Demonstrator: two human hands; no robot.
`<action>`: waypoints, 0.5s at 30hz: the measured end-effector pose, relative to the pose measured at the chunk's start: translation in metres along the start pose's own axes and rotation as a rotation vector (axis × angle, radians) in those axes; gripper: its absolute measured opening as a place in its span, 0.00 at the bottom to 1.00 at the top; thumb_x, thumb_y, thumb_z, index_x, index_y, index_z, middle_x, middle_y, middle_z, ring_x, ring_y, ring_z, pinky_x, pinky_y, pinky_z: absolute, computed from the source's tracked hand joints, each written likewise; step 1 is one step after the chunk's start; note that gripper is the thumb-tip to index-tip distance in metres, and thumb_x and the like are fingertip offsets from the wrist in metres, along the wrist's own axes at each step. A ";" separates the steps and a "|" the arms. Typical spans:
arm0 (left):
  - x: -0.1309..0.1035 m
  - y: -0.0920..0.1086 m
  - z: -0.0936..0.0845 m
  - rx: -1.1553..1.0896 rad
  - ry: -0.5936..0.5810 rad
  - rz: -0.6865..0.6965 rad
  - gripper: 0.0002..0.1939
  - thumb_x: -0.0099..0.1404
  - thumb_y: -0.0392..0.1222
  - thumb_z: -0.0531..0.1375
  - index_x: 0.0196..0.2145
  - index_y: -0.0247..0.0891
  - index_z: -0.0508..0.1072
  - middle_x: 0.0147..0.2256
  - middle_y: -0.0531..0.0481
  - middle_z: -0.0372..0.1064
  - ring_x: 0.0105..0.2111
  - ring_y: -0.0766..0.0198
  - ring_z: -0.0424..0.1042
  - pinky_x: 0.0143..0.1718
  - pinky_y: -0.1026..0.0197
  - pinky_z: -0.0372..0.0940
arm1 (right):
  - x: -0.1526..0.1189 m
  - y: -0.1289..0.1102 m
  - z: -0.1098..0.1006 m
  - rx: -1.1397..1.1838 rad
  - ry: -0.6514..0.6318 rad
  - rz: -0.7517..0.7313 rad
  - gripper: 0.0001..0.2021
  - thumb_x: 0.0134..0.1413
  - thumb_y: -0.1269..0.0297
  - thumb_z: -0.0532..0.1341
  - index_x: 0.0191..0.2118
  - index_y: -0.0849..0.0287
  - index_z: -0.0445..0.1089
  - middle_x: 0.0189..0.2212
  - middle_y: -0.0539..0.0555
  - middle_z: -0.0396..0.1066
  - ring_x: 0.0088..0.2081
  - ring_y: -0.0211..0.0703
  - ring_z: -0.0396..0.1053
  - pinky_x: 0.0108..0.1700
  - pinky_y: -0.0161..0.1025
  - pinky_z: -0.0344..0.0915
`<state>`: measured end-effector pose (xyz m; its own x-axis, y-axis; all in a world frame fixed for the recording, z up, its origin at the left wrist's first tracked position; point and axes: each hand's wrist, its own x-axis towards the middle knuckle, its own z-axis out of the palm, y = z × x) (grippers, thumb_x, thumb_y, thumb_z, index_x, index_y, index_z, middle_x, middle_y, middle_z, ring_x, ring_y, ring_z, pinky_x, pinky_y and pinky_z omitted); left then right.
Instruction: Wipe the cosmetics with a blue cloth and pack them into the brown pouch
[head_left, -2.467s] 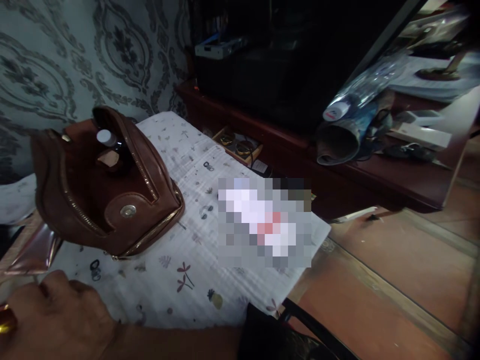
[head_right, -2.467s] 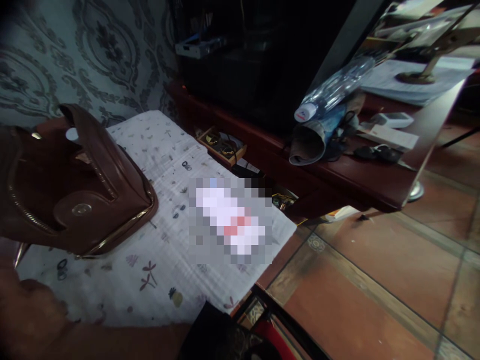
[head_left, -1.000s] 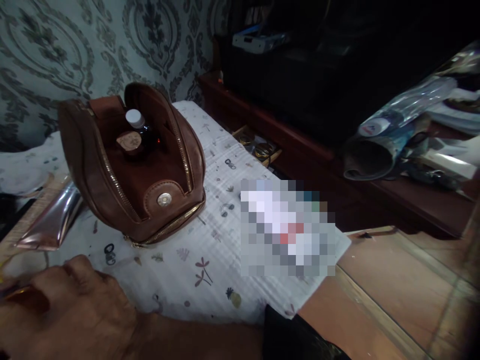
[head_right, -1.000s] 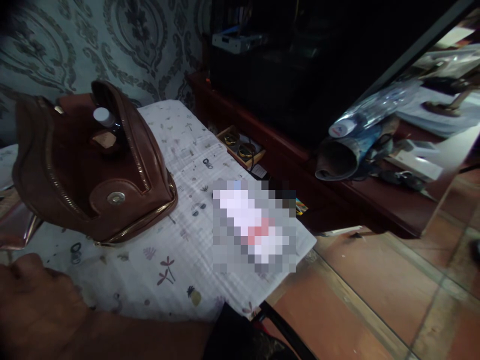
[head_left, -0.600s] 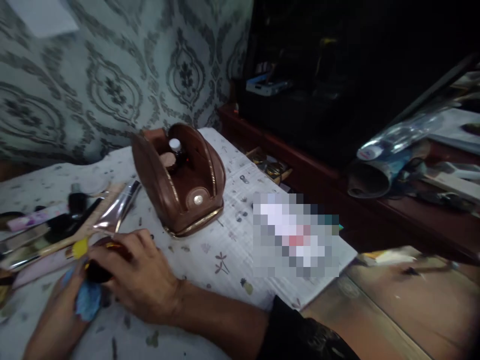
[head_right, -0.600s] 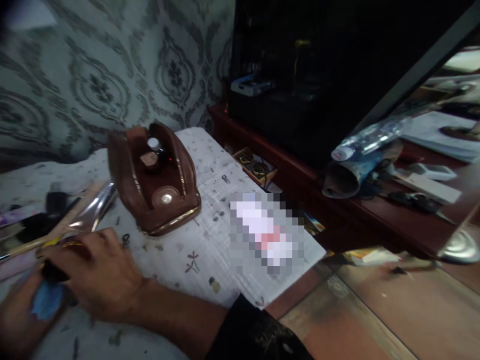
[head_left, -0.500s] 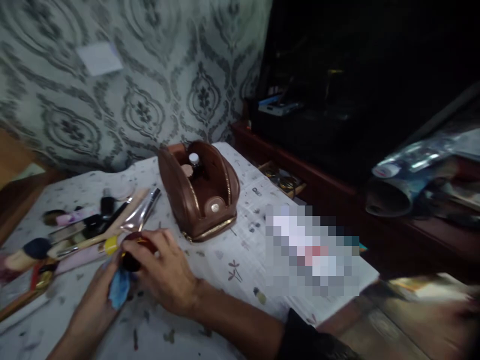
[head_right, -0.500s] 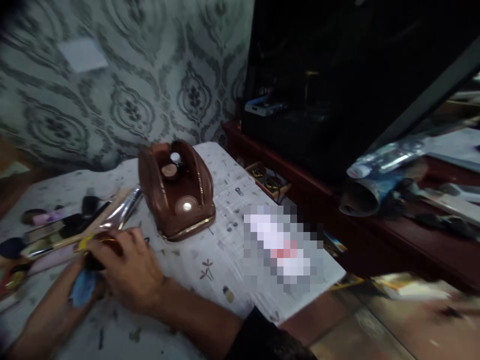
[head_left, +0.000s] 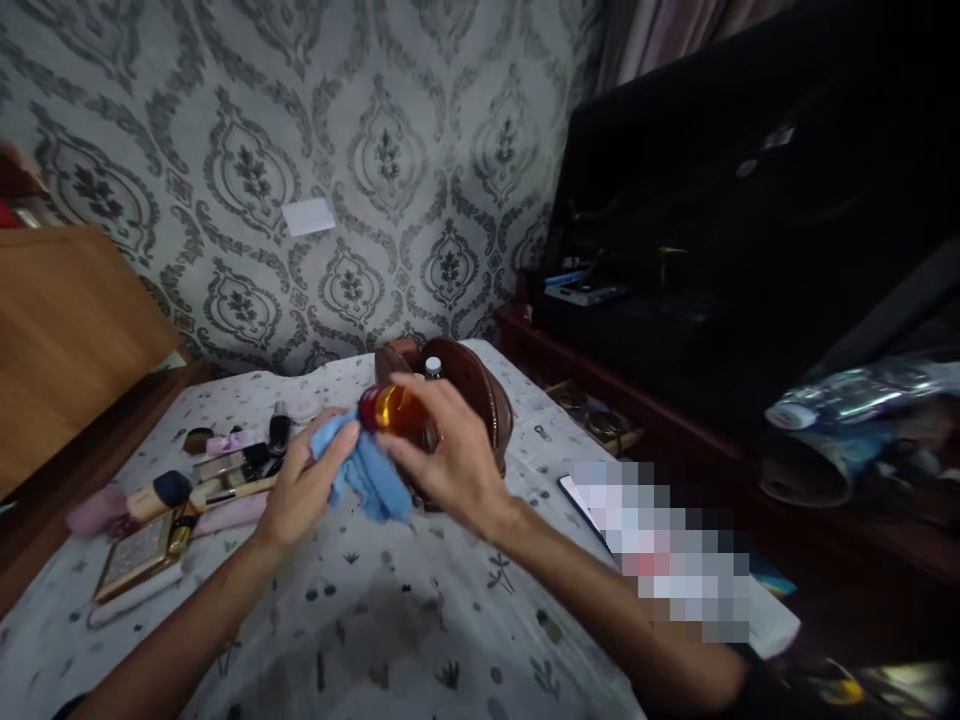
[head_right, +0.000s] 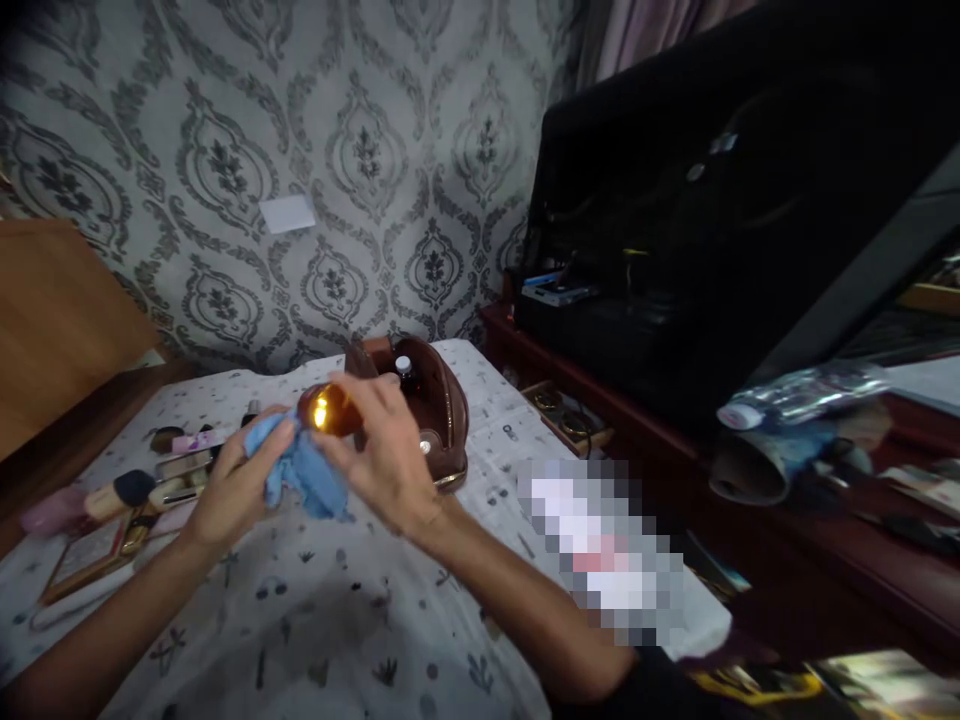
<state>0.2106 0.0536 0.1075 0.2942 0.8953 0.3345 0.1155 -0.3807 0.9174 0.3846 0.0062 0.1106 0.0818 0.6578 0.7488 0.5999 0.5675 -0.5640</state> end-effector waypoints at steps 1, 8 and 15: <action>0.006 0.003 0.004 0.105 -0.037 0.094 0.15 0.67 0.53 0.59 0.40 0.37 0.72 0.28 0.54 0.70 0.28 0.67 0.70 0.32 0.66 0.67 | 0.009 0.006 -0.007 -0.026 0.031 0.032 0.24 0.56 0.61 0.66 0.57 0.56 0.66 0.48 0.57 0.70 0.50 0.48 0.68 0.52 0.45 0.68; 0.029 -0.007 0.041 0.752 -0.374 0.858 0.10 0.71 0.39 0.54 0.46 0.33 0.71 0.51 0.38 0.71 0.56 0.53 0.67 0.55 0.51 0.66 | 0.053 0.045 -0.027 -0.422 -0.181 0.297 0.24 0.54 0.68 0.66 0.55 0.67 0.64 0.47 0.61 0.72 0.48 0.48 0.70 0.52 0.42 0.64; 0.028 -0.026 0.048 0.947 -0.426 0.976 0.16 0.64 0.31 0.56 0.51 0.34 0.66 0.54 0.37 0.70 0.59 0.49 0.66 0.53 0.48 0.69 | 0.072 0.051 -0.023 -0.674 -0.493 0.458 0.17 0.56 0.63 0.66 0.48 0.66 0.68 0.42 0.61 0.76 0.46 0.48 0.73 0.44 0.36 0.64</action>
<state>0.2616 0.0771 0.0830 0.8622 0.1162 0.4930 0.2337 -0.9548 -0.1836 0.4390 0.0709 0.1436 0.1704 0.9675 0.1868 0.9378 -0.1011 -0.3320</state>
